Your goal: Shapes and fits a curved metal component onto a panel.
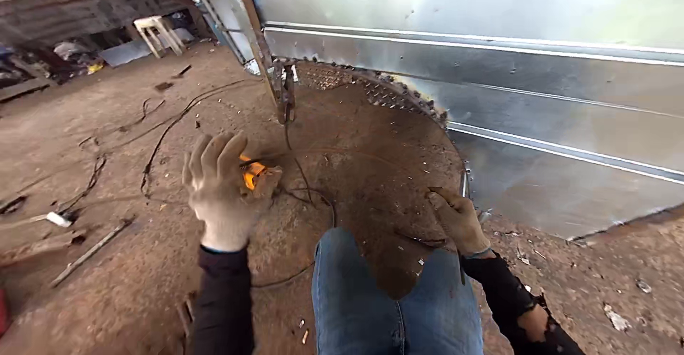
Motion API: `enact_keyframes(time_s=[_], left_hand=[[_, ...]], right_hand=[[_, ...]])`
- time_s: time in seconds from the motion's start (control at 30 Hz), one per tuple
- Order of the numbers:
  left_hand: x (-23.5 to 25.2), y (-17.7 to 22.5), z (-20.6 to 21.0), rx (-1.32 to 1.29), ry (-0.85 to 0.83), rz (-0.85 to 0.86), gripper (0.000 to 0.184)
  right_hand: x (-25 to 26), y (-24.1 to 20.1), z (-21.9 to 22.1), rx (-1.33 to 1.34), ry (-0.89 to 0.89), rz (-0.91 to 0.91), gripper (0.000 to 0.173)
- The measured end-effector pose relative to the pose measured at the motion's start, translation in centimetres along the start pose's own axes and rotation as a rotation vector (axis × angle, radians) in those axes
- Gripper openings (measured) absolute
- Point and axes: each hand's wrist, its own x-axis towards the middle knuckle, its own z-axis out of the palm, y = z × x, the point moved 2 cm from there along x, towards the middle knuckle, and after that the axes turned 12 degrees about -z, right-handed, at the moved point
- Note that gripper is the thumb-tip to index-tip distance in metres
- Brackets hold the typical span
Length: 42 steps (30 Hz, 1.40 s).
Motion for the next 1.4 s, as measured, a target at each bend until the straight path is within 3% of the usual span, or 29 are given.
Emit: enact_keyframes(time_s=[0.07, 0.13, 0.17, 0.27, 0.37, 0.43, 0.47, 0.53, 0.57, 0.6, 0.7, 0.73, 0.77, 0.83, 0.9, 0.97, 1.07, 1.13, 1.23, 1.3, 1.4], left_hand=[[-0.6, -4.0, 0.4, 0.223, -0.344, -0.141, 0.061], [-3.4, -8.0, 2.3, 0.218, -0.59, -0.33, 0.03], [-5.6, -9.6, 3.2, 0.213, -0.667, -0.416, 0.023], [-13.3, -12.0, 5.4, 0.264, -0.775, -0.634, 0.026], [-20.7, -13.6, 7.5, 0.395, -0.898, -0.85, 0.033], [-26.2, -14.5, 8.4, 0.478, -1.02, -1.012, 0.039], [-29.0, -14.8, 8.8, 0.496, -1.08, -1.103, 0.043], [-33.9, -15.1, 8.9, 0.505, -1.211, -1.26, 0.049], [-36.1, -15.2, 8.7, 0.509, -1.286, -1.313, 0.052], [-38.2, -15.2, 8.5, 0.514, -1.347, -1.346, 0.054], [-42.3, -14.9, 7.7, 0.509, -1.441, -1.417, 0.057], [-43.1, -14.8, 7.2, 0.513, -1.466, -1.434, 0.057], [-43.8, -14.6, 6.7, 0.513, -1.497, -1.446, 0.058], [-45.0, -14.2, 5.6, 0.518, -1.555, -1.463, 0.058], [-46.2, -13.7, 4.6, 0.525, -1.605, -1.46, 0.06], [-46.5, -13.5, 4.2, 0.526, -1.608, -1.471, 0.059], [-46.0, -14.2, 4.8, 0.547, -1.655, -1.464, 0.059], [-45.8, -14.2, 5.2, 0.561, -1.663, -1.449, 0.059], [-44.8, -13.8, 4.9, 0.608, -1.621, -1.458, 0.057], [-44.1, -13.8, 4.8, 0.626, -1.625, -1.46, 0.057], [-43.7, -13.6, 5.3, 0.619, -1.64, -1.451, 0.056]], right_hand=[[0.4, 1.4, 0.9, 0.038, -0.092, 0.11, 0.03], [0.8, 3.7, 2.4, -0.084, -0.224, 0.151, 0.031], [0.8, 5.4, 3.4, -0.144, -0.298, 0.159, 0.032], [-0.2, 9.9, 6.7, -0.271, -0.503, 0.261, 0.033], [0.0, 11.6, 10.1, -0.399, -0.913, 0.538, 0.04], [-4.1, 18.2, 12.3, -0.538, -0.913, 0.395, 0.044], [-5.2, 19.3, 13.0, -0.571, -1.023, 0.44, 0.045], [-5.7, 19.0, 14.4, -0.602, -1.451, 0.675, 0.05], [-8.9, 21.3, 14.8, -0.644, -1.33, 0.512, 0.048], [-10.9, 23.0, 15.2, -0.619, -1.335, 0.485, 0.05], [-12.5, 21.2, 14.3, -0.549, -1.531, 0.503, 0.048], [-11.1, 19.0, 15.4, -0.589, -1.727, 0.688, 0.046], [-11.2, 18.2, 16.2, -0.628, -1.758, 0.794, 0.042], [-13.9, 19.2, 14.6, -0.645, -1.691, 0.763, 0.039], [-17.7, 21.0, 10.3, -0.569, -1.581, 0.579, 0.039], [-17.6, 20.7, 11.2, -0.613, -1.748, 0.742, 0.045], [-19.4, 22.5, 13.6, -0.597, -1.556, 0.789, 0.044], [-19.4, 21.5, 13.1, -0.616, -1.589, 0.83, 0.046], [-19.9, 19.4, 9.0, -0.664, -1.698, 0.829, 0.036], [-18.3, 17.2, 10.4, -0.653, -1.686, 0.886, 0.036], [-19.5, 20.0, 13.1, -0.537, -1.222, 0.942, 0.038]])
